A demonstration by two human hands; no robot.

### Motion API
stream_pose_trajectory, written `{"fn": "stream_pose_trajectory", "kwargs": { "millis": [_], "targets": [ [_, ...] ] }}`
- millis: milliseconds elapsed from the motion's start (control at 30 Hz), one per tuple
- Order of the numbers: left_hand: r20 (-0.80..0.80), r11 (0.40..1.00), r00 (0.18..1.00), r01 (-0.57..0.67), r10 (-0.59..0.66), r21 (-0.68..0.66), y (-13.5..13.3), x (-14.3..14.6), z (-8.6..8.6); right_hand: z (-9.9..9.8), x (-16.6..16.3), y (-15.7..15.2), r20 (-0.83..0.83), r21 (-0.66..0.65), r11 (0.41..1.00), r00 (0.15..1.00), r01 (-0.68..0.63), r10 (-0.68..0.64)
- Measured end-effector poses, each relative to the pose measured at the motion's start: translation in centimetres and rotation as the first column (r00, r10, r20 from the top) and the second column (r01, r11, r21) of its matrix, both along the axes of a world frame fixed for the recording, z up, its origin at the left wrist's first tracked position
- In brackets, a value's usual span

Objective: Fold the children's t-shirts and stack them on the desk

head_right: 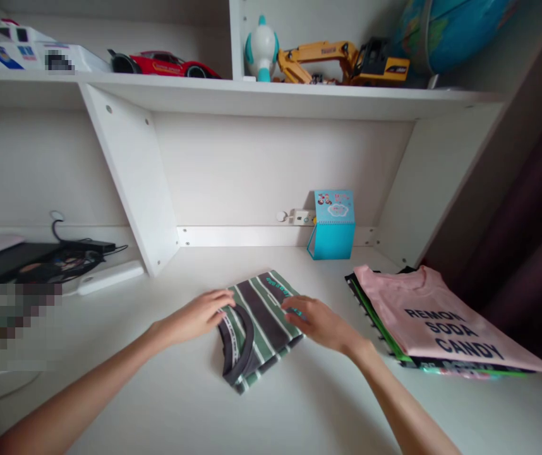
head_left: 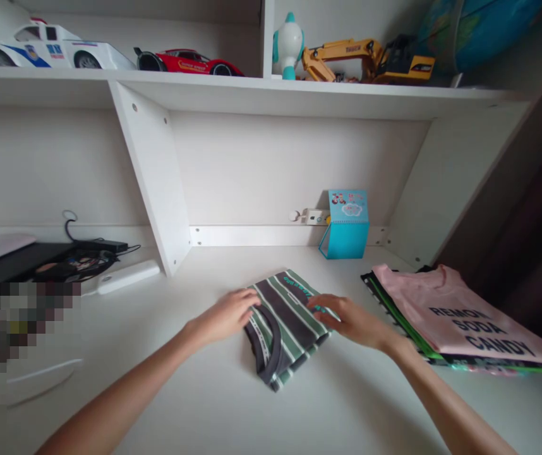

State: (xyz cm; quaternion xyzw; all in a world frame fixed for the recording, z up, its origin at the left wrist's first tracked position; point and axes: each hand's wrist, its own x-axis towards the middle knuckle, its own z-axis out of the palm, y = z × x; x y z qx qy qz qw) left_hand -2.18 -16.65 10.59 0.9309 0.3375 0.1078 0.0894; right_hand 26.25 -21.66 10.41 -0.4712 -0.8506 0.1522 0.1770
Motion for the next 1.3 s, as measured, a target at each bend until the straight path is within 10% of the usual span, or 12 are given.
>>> {"fn": "stream_pose_trajectory", "kwargs": {
  "millis": [167, 333, 467, 633, 867, 1100, 1300],
  "targets": [
    [-0.054, 0.945, 0.944, 0.324, -0.326, -0.034, -6.5, 4.6, -1.2, -4.4, 1.8, 2.6, 0.165, 0.06, 0.99, 0.976, 0.131, -0.139],
    [-0.11, 0.992, 0.989, 0.109, -0.102, 0.061, -1.9, 1.9, -3.7, -4.5, -1.1, -2.3, 0.277, 0.198, 0.939, 0.903, 0.279, -0.327],
    [-0.078, 0.987, 0.985, -0.152, 0.156, 0.06, 3.2, -0.4, -4.9, -2.5, -3.6, -6.0, 0.176, 0.097, 0.989, 0.976, 0.114, -0.129],
    [-0.037, 0.954, 0.954, -0.299, 0.299, 0.003, 3.2, 0.8, -5.7, -3.7, -2.1, -3.3, 0.122, 0.182, 0.941, 0.944, 0.284, -0.308],
    [0.007, 0.942, 0.942, -0.334, 0.335, -0.031, 0.2, 2.2, -5.2, -8.0, -0.2, -0.6, 0.253, 0.151, 0.851, 0.812, 0.504, -0.526],
    [0.299, 0.796, 0.88, -0.134, 0.37, -0.591, -0.8, 2.5, -5.8, -7.3, 0.2, -1.6, -0.007, -0.036, 0.844, 0.844, 0.535, -0.536],
    [0.515, 0.886, 0.806, -0.026, 0.293, -0.463, -2.0, 7.1, -3.4, -3.8, 4.7, -2.2, -0.222, 0.012, 0.833, 0.814, 0.553, -0.537]
  ]
}}
